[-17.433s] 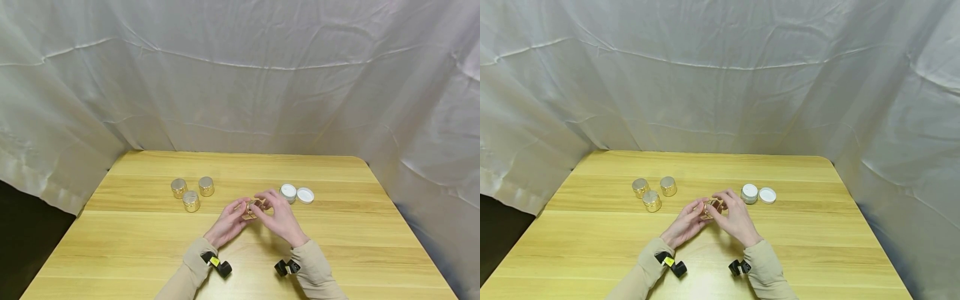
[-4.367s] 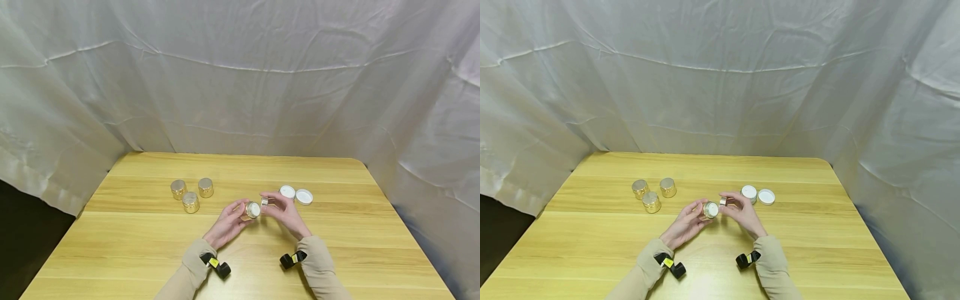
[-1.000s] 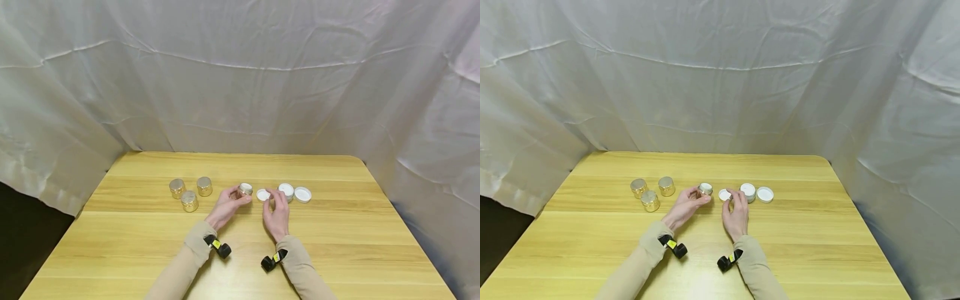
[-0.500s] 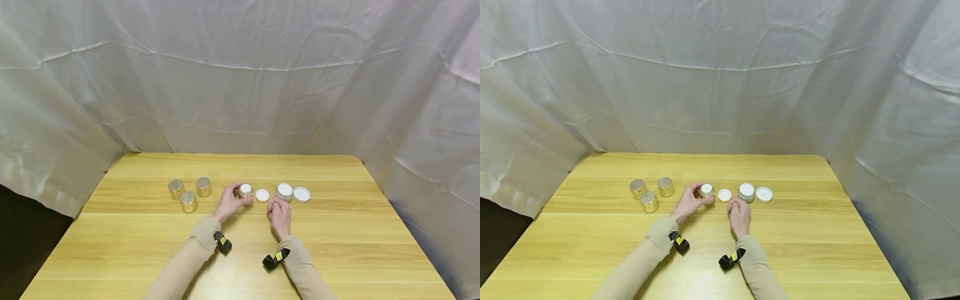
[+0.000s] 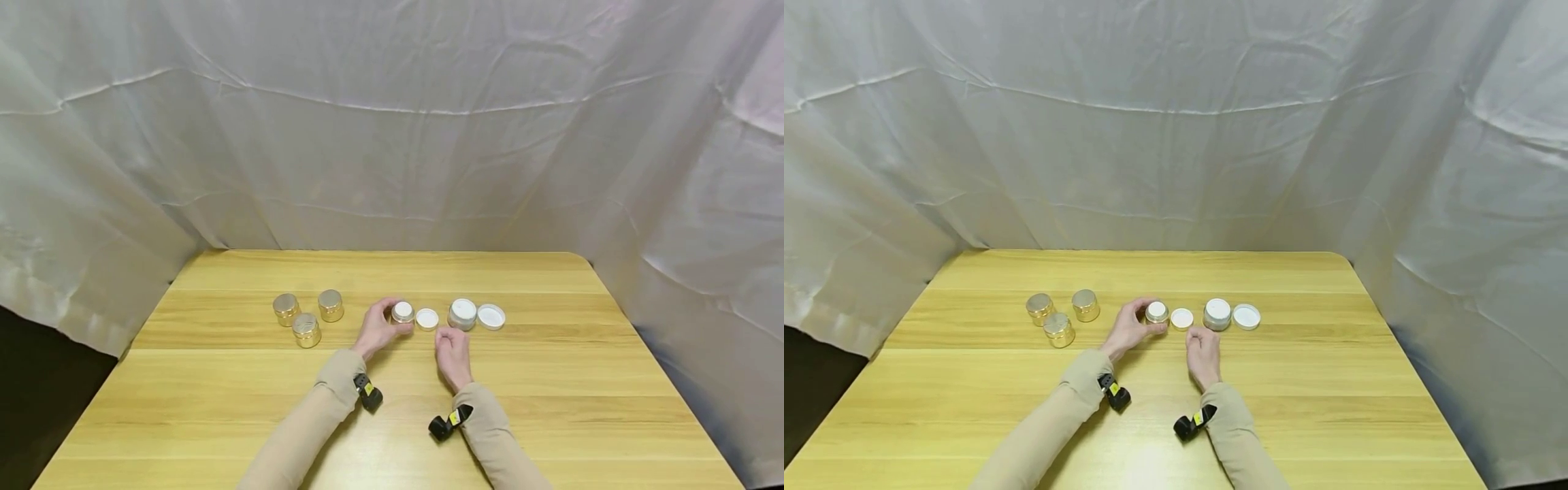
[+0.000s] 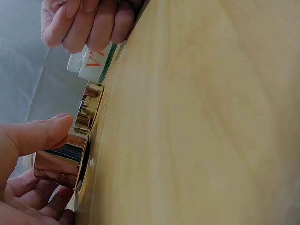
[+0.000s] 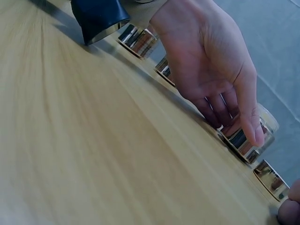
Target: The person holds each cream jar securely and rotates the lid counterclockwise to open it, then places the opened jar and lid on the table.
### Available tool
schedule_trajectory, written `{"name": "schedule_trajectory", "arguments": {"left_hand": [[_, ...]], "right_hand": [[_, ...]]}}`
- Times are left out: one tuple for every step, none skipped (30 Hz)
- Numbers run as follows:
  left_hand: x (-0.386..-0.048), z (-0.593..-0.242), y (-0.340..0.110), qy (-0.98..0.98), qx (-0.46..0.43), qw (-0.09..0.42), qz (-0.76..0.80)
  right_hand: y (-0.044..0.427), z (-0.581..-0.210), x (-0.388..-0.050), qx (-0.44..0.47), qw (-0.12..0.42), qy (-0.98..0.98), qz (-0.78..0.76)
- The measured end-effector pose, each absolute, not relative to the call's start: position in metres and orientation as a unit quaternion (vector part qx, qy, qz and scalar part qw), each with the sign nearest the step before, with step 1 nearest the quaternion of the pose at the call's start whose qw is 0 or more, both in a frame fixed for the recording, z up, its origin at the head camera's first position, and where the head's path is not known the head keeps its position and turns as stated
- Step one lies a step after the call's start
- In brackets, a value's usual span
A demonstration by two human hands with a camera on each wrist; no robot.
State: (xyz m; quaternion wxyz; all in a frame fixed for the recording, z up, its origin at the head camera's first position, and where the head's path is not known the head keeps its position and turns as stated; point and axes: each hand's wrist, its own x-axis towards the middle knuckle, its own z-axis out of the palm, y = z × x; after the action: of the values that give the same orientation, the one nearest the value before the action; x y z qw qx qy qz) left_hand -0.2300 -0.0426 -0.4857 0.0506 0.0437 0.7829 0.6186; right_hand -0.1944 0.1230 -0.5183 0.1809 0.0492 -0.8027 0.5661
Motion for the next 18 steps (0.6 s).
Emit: {"name": "schedule_trajectory", "arguments": {"left_hand": [[-0.230,-0.486,-0.043,0.785,0.044,0.050,0.616],[-0.230,-0.486,-0.043,0.786,0.044,0.049,0.614],[-0.231,-0.486,-0.043,0.787,0.044,0.049,0.614],[-0.231,-0.486,-0.043,0.788,0.045,0.049,0.612],[-0.231,-0.486,-0.043,0.789,0.046,0.050,0.611],[-0.231,-0.487,-0.043,0.791,0.047,0.051,0.607],[-0.231,-0.487,-0.043,0.795,0.049,0.052,0.602],[-0.231,-0.487,-0.043,0.798,0.051,0.055,0.598],[-0.230,-0.486,-0.043,0.802,0.052,0.058,0.593],[-0.228,-0.486,-0.044,0.804,0.053,0.061,0.589],[-0.227,-0.485,-0.045,0.807,0.053,0.063,0.584],[-0.225,-0.485,-0.046,0.808,0.052,0.065,0.583],[-0.223,-0.483,-0.048,0.807,0.050,0.066,0.584],[-0.221,-0.483,-0.050,0.805,0.047,0.067,0.588],[-0.218,-0.482,-0.051,0.801,0.041,0.067,0.594],[-0.215,-0.481,-0.054,0.795,0.036,0.063,0.602],[-0.212,-0.481,-0.056,0.791,0.030,0.056,0.608],[-0.209,-0.481,-0.058,0.785,0.022,0.050,0.617]], "right_hand": [[0.123,-0.518,-0.194,0.048,0.179,-0.803,0.567],[0.123,-0.517,-0.194,0.047,0.178,-0.802,0.569],[0.123,-0.517,-0.195,0.045,0.178,-0.802,0.568],[0.123,-0.516,-0.195,0.044,0.179,-0.802,0.568],[0.123,-0.516,-0.195,0.042,0.180,-0.802,0.568],[0.122,-0.516,-0.194,0.041,0.180,-0.803,0.567],[0.122,-0.516,-0.194,0.040,0.181,-0.804,0.566],[0.122,-0.516,-0.194,0.039,0.181,-0.804,0.565],[0.122,-0.516,-0.194,0.039,0.181,-0.805,0.564],[0.122,-0.516,-0.194,0.038,0.180,-0.805,0.565],[0.122,-0.515,-0.193,0.038,0.179,-0.804,0.565],[0.122,-0.515,-0.193,0.039,0.178,-0.804,0.566],[0.122,-0.515,-0.193,0.039,0.176,-0.803,0.568],[0.122,-0.515,-0.193,0.040,0.176,-0.803,0.569],[0.122,-0.515,-0.193,0.040,0.176,-0.803,0.569],[0.122,-0.516,-0.193,0.040,0.175,-0.803,0.568],[0.122,-0.516,-0.193,0.040,0.176,-0.803,0.568],[0.123,-0.516,-0.194,0.040,0.177,-0.803,0.567]]}}
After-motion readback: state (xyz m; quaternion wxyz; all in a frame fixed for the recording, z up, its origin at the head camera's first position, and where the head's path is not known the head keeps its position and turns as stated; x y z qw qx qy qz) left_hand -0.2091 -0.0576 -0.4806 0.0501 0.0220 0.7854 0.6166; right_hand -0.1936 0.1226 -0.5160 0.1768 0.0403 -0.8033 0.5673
